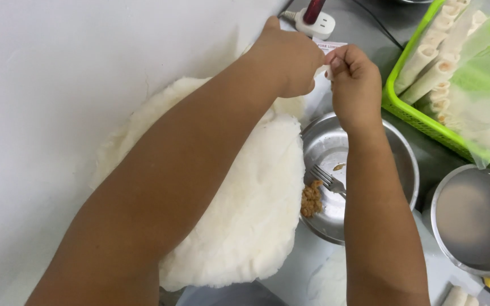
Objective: Assembling spring rolls by peeling thin wrappers, adding filling with a fork, and rolling them into cylinders.
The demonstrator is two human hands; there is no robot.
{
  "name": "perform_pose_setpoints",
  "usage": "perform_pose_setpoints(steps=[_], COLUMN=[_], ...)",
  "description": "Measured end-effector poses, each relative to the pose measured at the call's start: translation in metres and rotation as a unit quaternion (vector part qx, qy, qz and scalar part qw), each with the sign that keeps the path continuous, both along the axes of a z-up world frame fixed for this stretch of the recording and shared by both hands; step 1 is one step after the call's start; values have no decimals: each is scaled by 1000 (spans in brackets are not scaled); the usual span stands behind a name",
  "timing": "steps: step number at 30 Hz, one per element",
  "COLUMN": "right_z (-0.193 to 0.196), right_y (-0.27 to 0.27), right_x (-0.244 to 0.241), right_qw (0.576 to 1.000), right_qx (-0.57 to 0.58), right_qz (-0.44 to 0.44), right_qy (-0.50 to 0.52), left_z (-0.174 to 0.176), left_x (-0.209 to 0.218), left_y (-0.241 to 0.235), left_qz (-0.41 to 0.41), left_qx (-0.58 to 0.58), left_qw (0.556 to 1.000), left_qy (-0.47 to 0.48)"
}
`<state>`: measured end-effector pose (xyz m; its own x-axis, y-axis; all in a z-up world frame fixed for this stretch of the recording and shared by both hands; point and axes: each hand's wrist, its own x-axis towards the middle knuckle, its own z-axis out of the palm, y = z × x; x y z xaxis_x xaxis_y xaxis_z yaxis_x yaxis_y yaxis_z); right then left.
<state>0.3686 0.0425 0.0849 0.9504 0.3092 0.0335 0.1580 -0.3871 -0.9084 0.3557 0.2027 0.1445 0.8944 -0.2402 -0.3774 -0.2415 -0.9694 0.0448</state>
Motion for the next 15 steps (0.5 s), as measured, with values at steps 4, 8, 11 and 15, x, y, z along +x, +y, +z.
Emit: perform_pose_setpoints(steps=[4, 8, 11, 15], right_z=[-45, -52, -32, -4], right_y=[-32, -47, -43, -60], right_x=[31, 32, 12, -16], right_qw=[947, 932, 977, 990], right_qx=[-171, -209, -152, -82], right_qz=[25, 30, 27, -57], right_qy=[-269, -296, -146, 99], left_z=[11, 14, 11, 0], left_x=[-8, -6, -7, 0], left_y=[5, 14, 8, 15], left_qz=[-40, 36, 61, 40], left_qx=[66, 70, 75, 86], left_qw=[997, 995, 992, 995], left_qy=[11, 67, 85, -5])
